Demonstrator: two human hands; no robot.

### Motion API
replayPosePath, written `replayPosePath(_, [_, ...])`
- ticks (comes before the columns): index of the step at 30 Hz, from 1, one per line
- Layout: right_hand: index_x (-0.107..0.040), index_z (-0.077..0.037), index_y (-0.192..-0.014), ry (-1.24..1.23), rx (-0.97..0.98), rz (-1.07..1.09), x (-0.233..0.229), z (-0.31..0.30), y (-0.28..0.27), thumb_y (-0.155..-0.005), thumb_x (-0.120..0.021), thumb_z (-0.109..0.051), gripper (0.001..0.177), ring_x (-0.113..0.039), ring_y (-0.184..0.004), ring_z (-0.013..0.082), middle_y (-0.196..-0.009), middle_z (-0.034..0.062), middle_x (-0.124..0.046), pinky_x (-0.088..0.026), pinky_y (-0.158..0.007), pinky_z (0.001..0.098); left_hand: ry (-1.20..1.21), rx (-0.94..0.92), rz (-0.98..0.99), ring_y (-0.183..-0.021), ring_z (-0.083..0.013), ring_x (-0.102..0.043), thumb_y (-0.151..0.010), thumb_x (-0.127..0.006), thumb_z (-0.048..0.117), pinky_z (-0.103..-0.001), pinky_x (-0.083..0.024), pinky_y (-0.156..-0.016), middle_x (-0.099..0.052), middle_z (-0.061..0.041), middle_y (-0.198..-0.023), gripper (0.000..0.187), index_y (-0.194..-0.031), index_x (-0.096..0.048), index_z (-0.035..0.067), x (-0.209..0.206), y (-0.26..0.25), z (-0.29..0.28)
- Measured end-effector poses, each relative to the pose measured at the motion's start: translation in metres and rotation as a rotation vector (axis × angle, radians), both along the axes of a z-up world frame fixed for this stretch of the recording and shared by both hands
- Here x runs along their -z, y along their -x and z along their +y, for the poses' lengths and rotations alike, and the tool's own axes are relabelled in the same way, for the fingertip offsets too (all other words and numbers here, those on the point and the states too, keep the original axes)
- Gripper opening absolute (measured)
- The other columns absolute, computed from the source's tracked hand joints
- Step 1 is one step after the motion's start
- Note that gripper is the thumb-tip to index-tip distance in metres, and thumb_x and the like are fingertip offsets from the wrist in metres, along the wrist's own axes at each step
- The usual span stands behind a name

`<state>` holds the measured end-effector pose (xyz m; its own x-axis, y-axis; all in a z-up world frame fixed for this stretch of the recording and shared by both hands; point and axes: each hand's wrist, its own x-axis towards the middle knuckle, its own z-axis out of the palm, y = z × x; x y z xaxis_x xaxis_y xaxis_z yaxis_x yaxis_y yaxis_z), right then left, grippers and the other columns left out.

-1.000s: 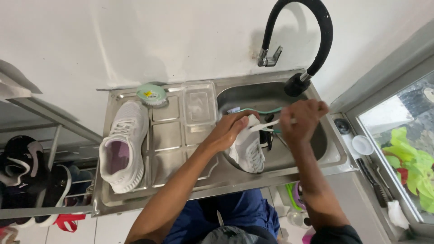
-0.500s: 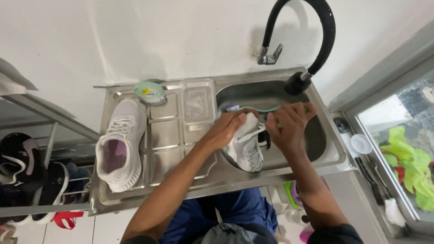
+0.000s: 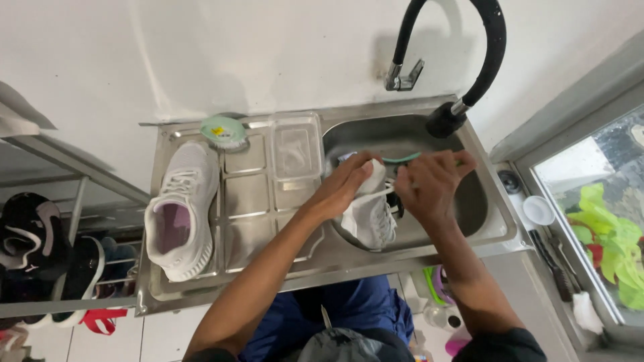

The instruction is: Cleaning the upper and sole of a white sneaker using a toothbrush and cleaning solution over a sink.

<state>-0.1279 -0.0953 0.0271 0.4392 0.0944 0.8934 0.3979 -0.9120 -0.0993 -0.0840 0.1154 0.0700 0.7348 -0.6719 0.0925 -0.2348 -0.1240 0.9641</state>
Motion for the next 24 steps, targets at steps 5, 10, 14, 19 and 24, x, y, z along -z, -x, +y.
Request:
replayPosePath(5, [-0.048,-0.018,-0.066,0.142,0.11,-0.104,-0.001,-0.031,-0.006,-0.096,-0.067,-0.007,0.036,-0.047,-0.078,0.0214,-0.067,-0.003,-0.046,-0.025,-0.091,0.0458,-0.032,-0.021,-0.026,-0.13,-0.0433,-0.053,-0.104,-0.028,0.058,-0.057,-0.036,-0.112,-0.06,-0.023,-0.128,0.061,-0.136,-0.057,0.015,0.001,0.004,-0.002])
replayPosePath(10, [-0.053,-0.018,-0.065,0.284,0.042,-0.107,-0.014,-0.045,-0.012,-0.094,-0.073,-0.01,0.036,-0.051,-0.078,0.023,-0.065,-0.0008,-0.05,-0.025,-0.091,0.047,-0.058,-0.002,-0.083,-0.132,-0.0519,-0.046,-0.105,-0.026,0.057,-0.061,-0.031,-0.115,-0.057,-0.029,-0.128,0.06,-0.137,-0.053,0.014,0.002,0.002,-0.002])
replayPosePath(14, [-0.056,-0.021,-0.067,0.35,-0.034,-0.155,-0.012,-0.044,-0.013,-0.089,-0.077,-0.005,0.034,-0.049,-0.08,0.0217,-0.071,-0.0027,-0.052,-0.026,-0.089,0.0465,-0.051,0.005,-0.043,-0.135,-0.0458,-0.047,-0.105,-0.025,0.062,-0.059,-0.03,-0.115,-0.056,-0.026,-0.128,0.063,-0.136,-0.053,0.016,-0.006,0.002,-0.002])
replayPosePath(19, [-0.054,-0.022,-0.06,0.404,0.035,-0.126,-0.058,-0.037,-0.012,-0.094,-0.072,-0.012,0.04,-0.045,-0.074,0.0173,-0.058,-0.0081,-0.045,-0.024,-0.095,0.046,-0.021,0.003,-0.059,-0.133,-0.0464,-0.048,-0.107,-0.025,0.053,-0.059,-0.033,-0.114,-0.057,-0.03,-0.126,0.057,-0.134,-0.055,0.012,-0.002,0.003,0.0])
replayPosePath(24, [-0.056,-0.024,-0.06,0.441,0.07,-0.124,-0.049,-0.036,-0.028,-0.094,-0.075,-0.024,0.039,-0.048,-0.076,0.0152,-0.06,-0.011,-0.047,-0.025,-0.096,0.0448,-0.071,-0.051,0.023,-0.142,-0.0468,-0.04,-0.102,-0.021,0.062,-0.059,-0.028,-0.118,-0.049,-0.032,-0.145,0.08,-0.143,-0.048,0.0,-0.027,0.014,0.008])
